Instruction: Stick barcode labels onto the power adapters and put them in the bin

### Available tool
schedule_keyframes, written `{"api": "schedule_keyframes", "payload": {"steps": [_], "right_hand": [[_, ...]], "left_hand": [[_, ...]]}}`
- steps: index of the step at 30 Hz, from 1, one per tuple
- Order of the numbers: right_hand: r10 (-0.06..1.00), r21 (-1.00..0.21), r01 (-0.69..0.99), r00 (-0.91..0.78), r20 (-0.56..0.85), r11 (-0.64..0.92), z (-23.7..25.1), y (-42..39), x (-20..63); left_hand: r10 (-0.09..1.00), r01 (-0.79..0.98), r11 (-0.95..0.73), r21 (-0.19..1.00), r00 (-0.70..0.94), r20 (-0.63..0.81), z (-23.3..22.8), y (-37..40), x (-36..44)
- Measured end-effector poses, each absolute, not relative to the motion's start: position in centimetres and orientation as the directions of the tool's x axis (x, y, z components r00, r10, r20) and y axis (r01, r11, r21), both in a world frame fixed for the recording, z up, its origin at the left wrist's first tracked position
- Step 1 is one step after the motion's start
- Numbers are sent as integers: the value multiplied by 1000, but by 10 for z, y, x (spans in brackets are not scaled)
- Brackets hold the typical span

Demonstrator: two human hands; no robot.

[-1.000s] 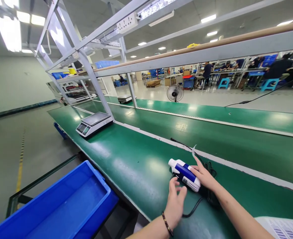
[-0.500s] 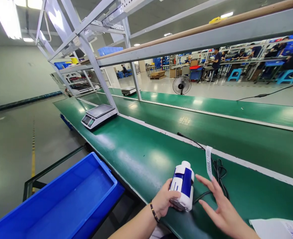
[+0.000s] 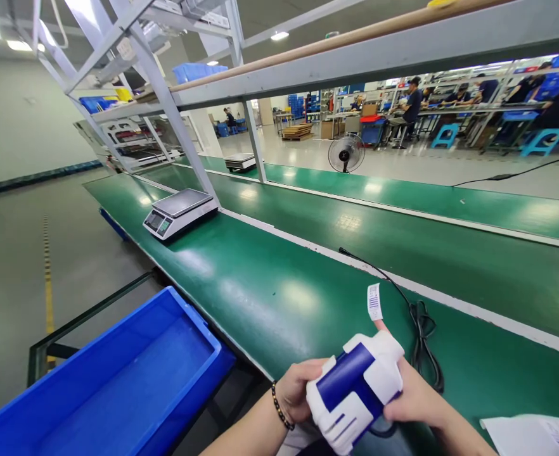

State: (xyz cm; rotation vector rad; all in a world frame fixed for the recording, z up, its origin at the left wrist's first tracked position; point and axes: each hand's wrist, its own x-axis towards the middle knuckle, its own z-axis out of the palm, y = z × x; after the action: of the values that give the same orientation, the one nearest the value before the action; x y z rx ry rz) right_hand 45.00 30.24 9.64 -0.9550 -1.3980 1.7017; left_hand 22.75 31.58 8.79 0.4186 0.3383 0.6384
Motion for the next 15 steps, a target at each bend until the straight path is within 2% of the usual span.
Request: {"api": "schedule_keyframes", "payload": {"steps": [3,5,7,9,11,13,15], "right_hand": [[951,-980,-47,-256,-174,-192,84,306,441],[967,-979,-29,-162,-196,-203,77,308,433],[970,-980,9,-147,-196,-197,70,310,427],[959,-979,76,-200,-200,-188,65,311,428],[948,-973,166,-247,-199,-161,64,313,439],[971,-947,311,-188,-145,-81,68,315,458],[999,-846,532,-43,-5,19,81,318,480]], "left_hand": [[776,-465,501,730,614,-141,91,320,214],[830,-317,328,890,547,-111,90,323,205],[870,-110,199,974,477,-124,85,325,197],[903,54,64,997,423,-80,77,326,190],[905,170,-111,979,425,29,69,327,185],[888,267,-268,926,440,131,63,326,181],[875,308,-342,888,450,181,61,324,180]]}}
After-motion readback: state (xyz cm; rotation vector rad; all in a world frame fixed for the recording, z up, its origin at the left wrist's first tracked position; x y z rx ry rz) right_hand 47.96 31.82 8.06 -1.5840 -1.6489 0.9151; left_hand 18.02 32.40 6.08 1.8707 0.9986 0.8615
